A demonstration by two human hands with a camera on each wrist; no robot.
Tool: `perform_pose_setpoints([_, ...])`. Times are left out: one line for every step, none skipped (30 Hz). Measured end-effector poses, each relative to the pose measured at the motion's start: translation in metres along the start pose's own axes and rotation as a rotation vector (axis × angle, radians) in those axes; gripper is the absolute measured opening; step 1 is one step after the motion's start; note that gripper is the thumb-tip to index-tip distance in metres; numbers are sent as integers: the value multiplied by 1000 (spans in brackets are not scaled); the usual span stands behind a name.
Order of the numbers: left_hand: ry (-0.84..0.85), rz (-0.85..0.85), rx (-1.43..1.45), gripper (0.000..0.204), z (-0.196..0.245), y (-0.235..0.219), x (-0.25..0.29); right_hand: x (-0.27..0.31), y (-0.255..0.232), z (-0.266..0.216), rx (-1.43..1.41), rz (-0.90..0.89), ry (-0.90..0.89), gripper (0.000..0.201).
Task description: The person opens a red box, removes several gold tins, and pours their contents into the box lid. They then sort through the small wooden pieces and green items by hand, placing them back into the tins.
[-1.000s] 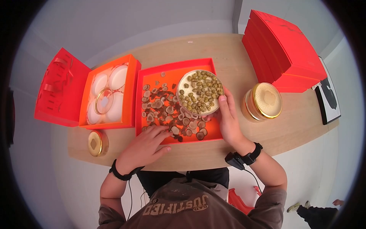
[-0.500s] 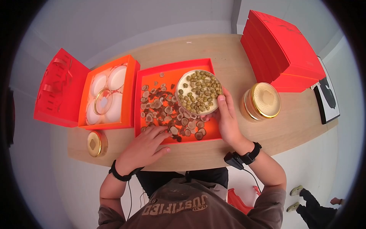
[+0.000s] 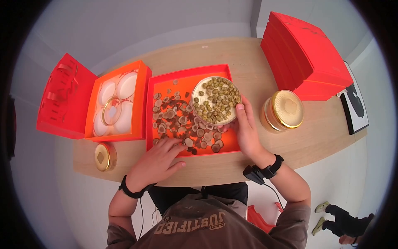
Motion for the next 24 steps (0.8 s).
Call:
perform_pose_setpoints([-4, -3, -11, 47, 2, -1, 0, 0, -1, 1, -3, 6, 1, 53])
perform_pose_setpoints([-5, 0, -25, 48, 4, -4, -3, -1, -2, 0, -4, 10, -5, 54])
perform_pose_setpoints([3, 11, -30, 48, 7, -6, -5, -2, -3, -1, 1, 8, -19, 54])
perform_pose_setpoints([14, 15, -42, 49, 11, -8, -7, -2, -4, 0, 0, 14, -7, 54])
perform_pose_setpoints([24, 21, -56, 50, 15, -10, -9, -2, -5, 2, 0, 18, 5, 54])
perform_pose_setpoints([30, 36, -62, 50, 17, -11, -13, -3, -5, 1, 6, 11, -11, 54])
perform_pose_setpoints([71, 49, -72, 51, 22, -9, -17, -3, -6, 1, -8, 17, -6, 54])
perform_pose_setpoints([111, 61, -82, 52, 28, -6, -22, -3, -7, 3, -22, 23, -1, 53])
perform_pose_setpoints([117, 75, -87, 52, 31, -4, -29, -3, -7, 2, -16, 16, -15, 53])
perform_pose_setpoints([142, 59, -65, 54, 34, 3, -36, -2, -8, 4, -5, 19, -17, 51])
perform_pose_setpoints([165, 37, -43, 56, 38, 8, -43, -3, -9, 5, 2, 23, -14, 48])
perform_pose_setpoints([169, 49, -48, 56, 42, 10, -48, -4, -9, 5, 7, 18, -26, 48])
perform_pose_setpoints([155, 69, -75, 58, 44, 12, -54, -5, -10, 6, 0, 30, -26, 49])
perform_pose_setpoints([141, 89, -101, 60, 46, 13, -58, -6, -12, 6, -8, 42, -27, 51])
perform_pose_setpoints([145, 101, -107, 60, 48, 14, -61, -6, -11, 5, -3, 37, -39, 51])
perform_pose_setpoints([128, 55, -83, 61, 47, 19, -64, -6, -11, 6, 1, 42, -26, 51])
perform_pose_setpoints([112, 9, -59, 62, 45, 25, -66, -6, -11, 7, 5, 48, -14, 51])
perform_pose_setpoints([117, 16, -65, 62, 44, 27, -66, -7, -11, 7, 7, 46, -24, 51])
perform_pose_setpoints([101, -7, -90, 61, 39, 33, -64, -8, -13, 9, 12, 51, -26, 50])
perform_pose_setpoints([84, -32, -115, 61, 36, 35, -61, -7, -13, 8, 15, 58, -28, 50])
perform_pose_setpoints([88, -31, -120, 61, 34, 35, -58, -6, -13, 8, 13, 59, -34, 50])
perform_pose_setpoints([65, -73, -118, 60, 30, 36, -54, -5, -11, 8, 12, 55, -22, 48])
perform_pose_setpoints([42, -114, -118, 59, 26, 35, -52, -5, -9, 7, 11, 49, -11, 45])
perform_pose_setpoints([45, -112, -126, 59, 26, 30, -49, -5, -10, 6, 7, 48, -18, 45])
Point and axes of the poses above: each hand's wrist, its own x-axis away from the middle knuckle, its own y-axis out of the palm, z = x × y, the point moved 10 cm from there along -x, towards the middle knuckle, and after that the axes turned 9 degrees about -x, right-handed, at the moved point
